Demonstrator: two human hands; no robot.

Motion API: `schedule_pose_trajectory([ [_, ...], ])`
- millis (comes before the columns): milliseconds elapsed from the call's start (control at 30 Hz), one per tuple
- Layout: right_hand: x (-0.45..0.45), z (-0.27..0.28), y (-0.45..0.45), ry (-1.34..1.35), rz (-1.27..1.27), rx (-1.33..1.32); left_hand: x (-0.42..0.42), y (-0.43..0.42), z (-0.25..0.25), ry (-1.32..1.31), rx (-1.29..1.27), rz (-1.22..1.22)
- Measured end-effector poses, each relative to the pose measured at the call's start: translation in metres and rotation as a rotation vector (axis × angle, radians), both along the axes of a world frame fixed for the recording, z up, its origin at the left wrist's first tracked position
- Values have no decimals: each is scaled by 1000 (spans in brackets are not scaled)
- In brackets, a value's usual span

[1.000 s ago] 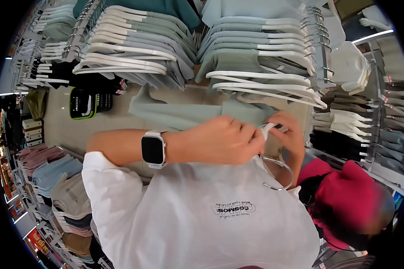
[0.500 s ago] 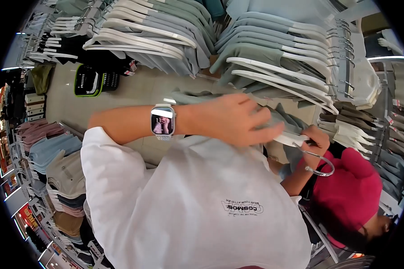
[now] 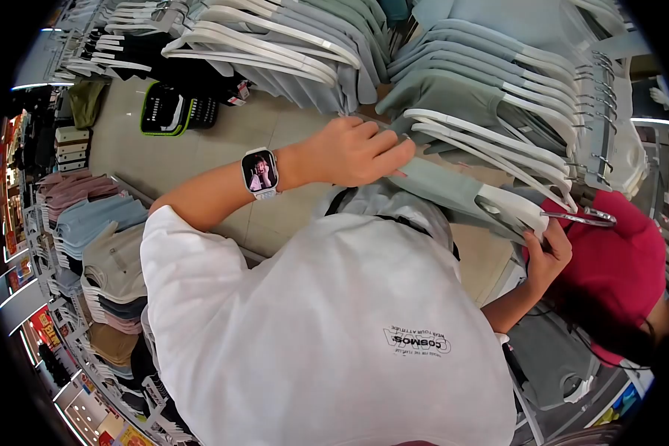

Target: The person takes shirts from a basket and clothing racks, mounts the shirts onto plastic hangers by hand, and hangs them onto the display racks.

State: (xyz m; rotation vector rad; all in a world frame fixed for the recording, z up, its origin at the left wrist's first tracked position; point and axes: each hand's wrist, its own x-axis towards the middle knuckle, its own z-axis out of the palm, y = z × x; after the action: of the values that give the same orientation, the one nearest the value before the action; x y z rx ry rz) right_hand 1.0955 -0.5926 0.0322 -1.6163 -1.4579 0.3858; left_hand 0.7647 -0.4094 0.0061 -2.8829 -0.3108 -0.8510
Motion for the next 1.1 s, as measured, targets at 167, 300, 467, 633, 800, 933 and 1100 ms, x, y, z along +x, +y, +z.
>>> schedule_pose_trajectory([
  [167,-5,4,2,-40,-6,-30,-5,7,0,15,-283,-83],
  [300,-7,8,1,-153,-82,0,-8,22,8,133,-1009,-160],
  [467,-8,16,0,-260,-90,58,-20,34,-7,90,-1377,-210],
  [633,-9,15,5,-282,-106,76,-28,41,-8,351,-1438,-50],
  [800,-11,18,8,-296,-145,119,-2,9,5,-176,-1307,-15],
  [933,-9,20,8,-254,-162,89,3,-3,1,-59,-1066,128],
  [1100,5,15,2,-225,-122,43,2,-2,3,-41,-826,-76],
])
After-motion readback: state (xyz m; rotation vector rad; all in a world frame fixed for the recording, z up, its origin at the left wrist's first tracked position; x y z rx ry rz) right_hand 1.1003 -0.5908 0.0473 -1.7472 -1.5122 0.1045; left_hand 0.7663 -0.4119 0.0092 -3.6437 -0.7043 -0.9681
